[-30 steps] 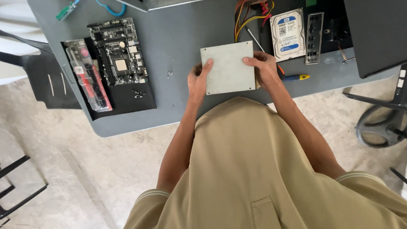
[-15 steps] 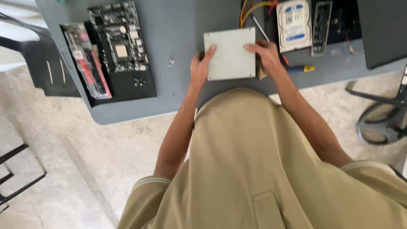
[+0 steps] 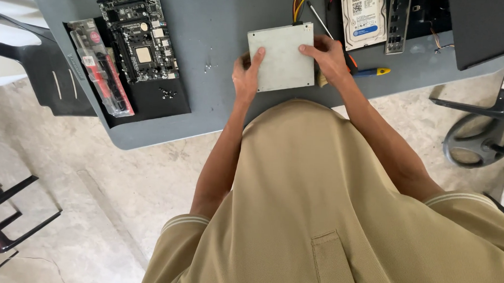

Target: Disassembling a computer power supply unit by removing screws, opening the casing, and then reassembling it.

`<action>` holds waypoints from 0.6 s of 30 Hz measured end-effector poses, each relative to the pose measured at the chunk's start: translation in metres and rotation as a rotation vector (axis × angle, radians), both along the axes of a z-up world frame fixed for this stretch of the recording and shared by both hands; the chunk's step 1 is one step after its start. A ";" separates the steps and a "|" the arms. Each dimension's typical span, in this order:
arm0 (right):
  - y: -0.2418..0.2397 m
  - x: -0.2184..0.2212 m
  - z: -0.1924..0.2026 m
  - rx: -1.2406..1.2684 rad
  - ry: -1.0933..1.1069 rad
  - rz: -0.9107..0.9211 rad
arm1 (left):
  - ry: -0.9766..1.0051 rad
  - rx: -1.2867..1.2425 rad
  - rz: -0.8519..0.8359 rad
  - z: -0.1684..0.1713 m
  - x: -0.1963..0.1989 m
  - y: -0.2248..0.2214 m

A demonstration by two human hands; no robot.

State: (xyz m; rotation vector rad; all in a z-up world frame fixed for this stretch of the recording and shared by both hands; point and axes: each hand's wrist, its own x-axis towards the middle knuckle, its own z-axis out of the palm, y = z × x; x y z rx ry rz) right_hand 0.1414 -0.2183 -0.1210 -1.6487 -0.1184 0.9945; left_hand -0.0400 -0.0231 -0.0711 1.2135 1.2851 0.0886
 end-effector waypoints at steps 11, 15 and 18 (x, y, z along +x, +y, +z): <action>0.001 -0.003 0.037 -0.134 -0.085 0.096 | 0.128 0.065 -0.084 -0.014 -0.002 0.009; 0.002 -0.007 0.037 -0.165 -0.084 0.124 | 0.142 0.063 -0.122 -0.006 0.000 0.016; -0.003 -0.009 0.029 -0.160 -0.123 0.141 | 0.136 0.056 -0.102 0.000 0.001 0.011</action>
